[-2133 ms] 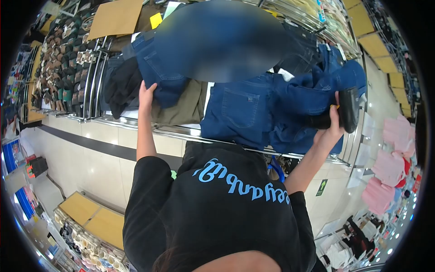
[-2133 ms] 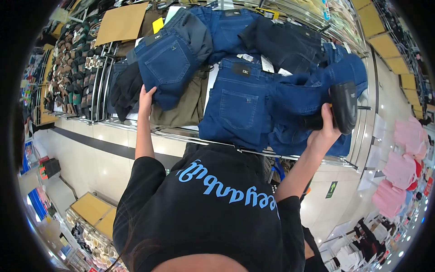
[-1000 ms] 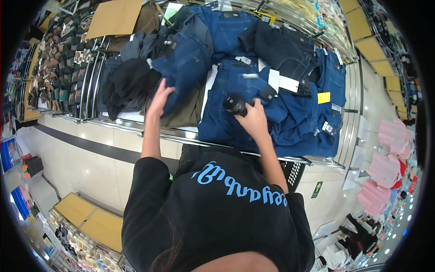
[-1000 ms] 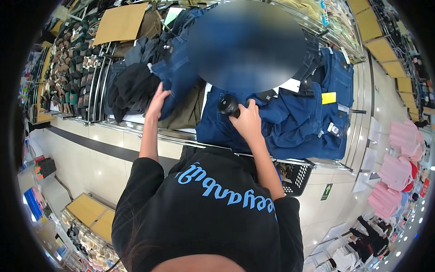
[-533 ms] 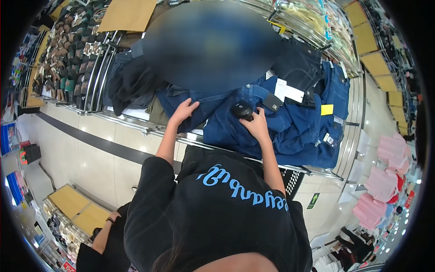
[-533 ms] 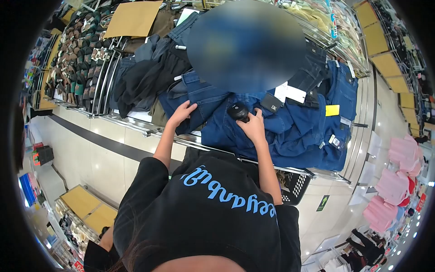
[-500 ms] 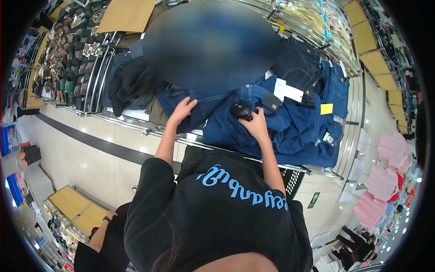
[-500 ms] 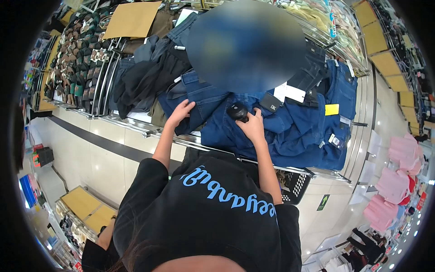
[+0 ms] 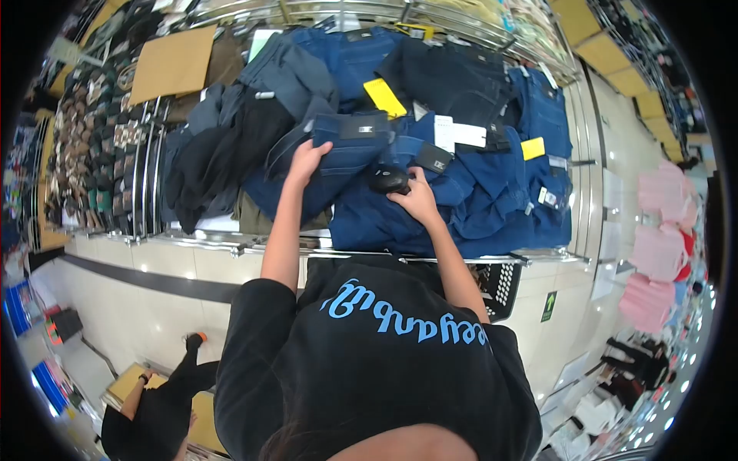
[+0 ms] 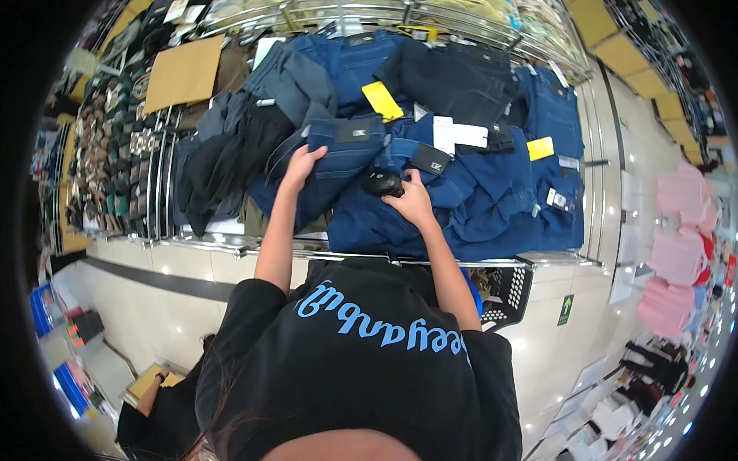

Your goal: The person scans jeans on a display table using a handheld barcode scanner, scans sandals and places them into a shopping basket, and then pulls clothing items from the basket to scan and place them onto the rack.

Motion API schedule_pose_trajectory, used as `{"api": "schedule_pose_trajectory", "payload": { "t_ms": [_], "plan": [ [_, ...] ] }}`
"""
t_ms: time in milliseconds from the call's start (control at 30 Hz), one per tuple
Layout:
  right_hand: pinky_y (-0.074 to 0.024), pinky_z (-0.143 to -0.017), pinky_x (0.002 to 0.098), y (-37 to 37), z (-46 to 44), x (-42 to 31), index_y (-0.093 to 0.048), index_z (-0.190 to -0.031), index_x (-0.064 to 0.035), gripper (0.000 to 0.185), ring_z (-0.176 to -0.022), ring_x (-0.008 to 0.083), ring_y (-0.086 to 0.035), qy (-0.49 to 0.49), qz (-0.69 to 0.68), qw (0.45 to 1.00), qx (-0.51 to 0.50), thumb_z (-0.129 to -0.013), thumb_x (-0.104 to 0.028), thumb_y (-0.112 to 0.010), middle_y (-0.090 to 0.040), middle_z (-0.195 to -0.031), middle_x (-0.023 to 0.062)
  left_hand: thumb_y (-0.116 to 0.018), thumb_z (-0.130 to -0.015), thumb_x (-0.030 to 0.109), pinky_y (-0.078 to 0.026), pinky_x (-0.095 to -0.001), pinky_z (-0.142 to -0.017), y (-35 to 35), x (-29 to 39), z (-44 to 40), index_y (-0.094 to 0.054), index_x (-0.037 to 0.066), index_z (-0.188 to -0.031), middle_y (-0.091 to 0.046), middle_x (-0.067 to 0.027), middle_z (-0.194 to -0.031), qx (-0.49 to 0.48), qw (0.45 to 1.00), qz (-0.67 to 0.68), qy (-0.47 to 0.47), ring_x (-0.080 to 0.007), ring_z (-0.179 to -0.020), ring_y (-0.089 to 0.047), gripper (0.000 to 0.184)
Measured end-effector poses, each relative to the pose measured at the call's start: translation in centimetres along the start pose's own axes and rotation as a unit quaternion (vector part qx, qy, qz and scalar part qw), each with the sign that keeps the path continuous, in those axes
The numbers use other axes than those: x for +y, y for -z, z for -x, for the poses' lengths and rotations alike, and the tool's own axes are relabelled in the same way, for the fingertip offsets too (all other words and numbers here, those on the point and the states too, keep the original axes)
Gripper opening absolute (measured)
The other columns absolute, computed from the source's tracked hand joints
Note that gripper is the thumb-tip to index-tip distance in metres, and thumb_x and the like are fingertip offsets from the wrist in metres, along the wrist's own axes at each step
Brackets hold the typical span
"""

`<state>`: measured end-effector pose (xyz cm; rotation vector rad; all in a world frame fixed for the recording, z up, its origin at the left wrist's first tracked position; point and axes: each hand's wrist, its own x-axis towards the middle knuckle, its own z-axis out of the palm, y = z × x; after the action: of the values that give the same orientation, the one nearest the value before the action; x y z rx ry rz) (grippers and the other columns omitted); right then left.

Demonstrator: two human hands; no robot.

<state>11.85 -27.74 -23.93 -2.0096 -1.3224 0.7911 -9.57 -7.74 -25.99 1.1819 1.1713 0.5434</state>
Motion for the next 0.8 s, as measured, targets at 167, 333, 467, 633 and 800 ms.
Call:
{"api": "schedule_pose_trajectory", "payload": {
  "t_ms": [167, 333, 467, 633, 800],
  "plan": [
    [-0.0475, -0.083, 0.0375, -0.2, 0.0, 1.3, -0.070, -0.087, -0.0035, 0.039, -0.093, 0.0325, -0.059, 0.037, -0.010, 0.998, 0.046, -0.062, -0.033, -0.076, -0.050, -0.119, 0.0151, -0.067, -0.083, 0.028, -0.047, -0.0304, -0.073, 6.2, -8.2, -3.6, -0.057, -0.003, -0.115, -0.065, -0.0091, -0.092, 0.204, 0.972, 0.070, -0.096, -0.0174, -0.080, -0.060, 0.045],
    [-0.0461, -0.088, 0.0387, -0.4, 1.7, -0.1, -0.068, -0.093, -0.0035, 0.041, -0.100, 0.0337, -0.058, 0.018, -0.019, 0.997, 0.075, -0.064, -0.032, -0.074, -0.050, -0.123, 0.0158, -0.064, -0.087, 0.034, -0.037, -0.0215, -0.051, 7.1, -9.7, 0.8, -0.059, 0.003, -0.100, -0.050, 0.0024, -0.069, 0.137, 0.990, 0.021, -0.005, -0.0057, -0.055, -0.043, 0.034],
    [-0.0493, -0.082, 0.0342, -0.1, 4.8, -1.9, -0.065, -0.098, -0.0021, 0.036, -0.094, 0.0277, -0.062, 0.031, -0.085, 0.978, 0.187, -0.070, -0.023, -0.074, -0.059, -0.113, 0.0130, -0.061, -0.086, 0.036, -0.044, -0.0376, -0.060, 6.3, -12.1, 1.7, -0.057, -0.002, -0.081, -0.058, -0.0132, -0.069, 0.132, 0.949, -0.275, -0.080, -0.0284, -0.061, -0.054, 0.039],
    [-0.0476, -0.056, 0.0254, 4.1, 9.5, -1.3, -0.062, -0.096, 0.0022, 0.022, -0.063, 0.0137, -0.061, -0.117, -0.489, 0.812, 0.298, -0.082, -0.014, -0.067, -0.065, -0.083, 0.0102, -0.056, -0.086, 0.039, -0.045, -0.0496, -0.076, 1.3, -9.1, 5.5, -0.059, -0.007, -0.080, -0.060, -0.0320, -0.088, -0.051, 0.881, -0.468, -0.037, -0.0459, -0.089, -0.058, 0.047],
    [-0.0440, -0.050, 0.0269, 11.6, 15.5, 0.5, -0.059, -0.091, -0.0024, 0.016, -0.053, 0.0141, -0.056, -0.153, -0.500, 0.675, 0.520, -0.081, -0.013, -0.066, -0.063, -0.077, 0.0108, -0.053, -0.086, 0.043, -0.047, -0.0455, -0.083, -1.4, -2.4, 6.5, -0.063, -0.006, -0.093, -0.062, -0.0292, -0.098, -0.206, 0.748, -0.629, 0.049, -0.0420, -0.095, -0.060, 0.050]
  ]
}}
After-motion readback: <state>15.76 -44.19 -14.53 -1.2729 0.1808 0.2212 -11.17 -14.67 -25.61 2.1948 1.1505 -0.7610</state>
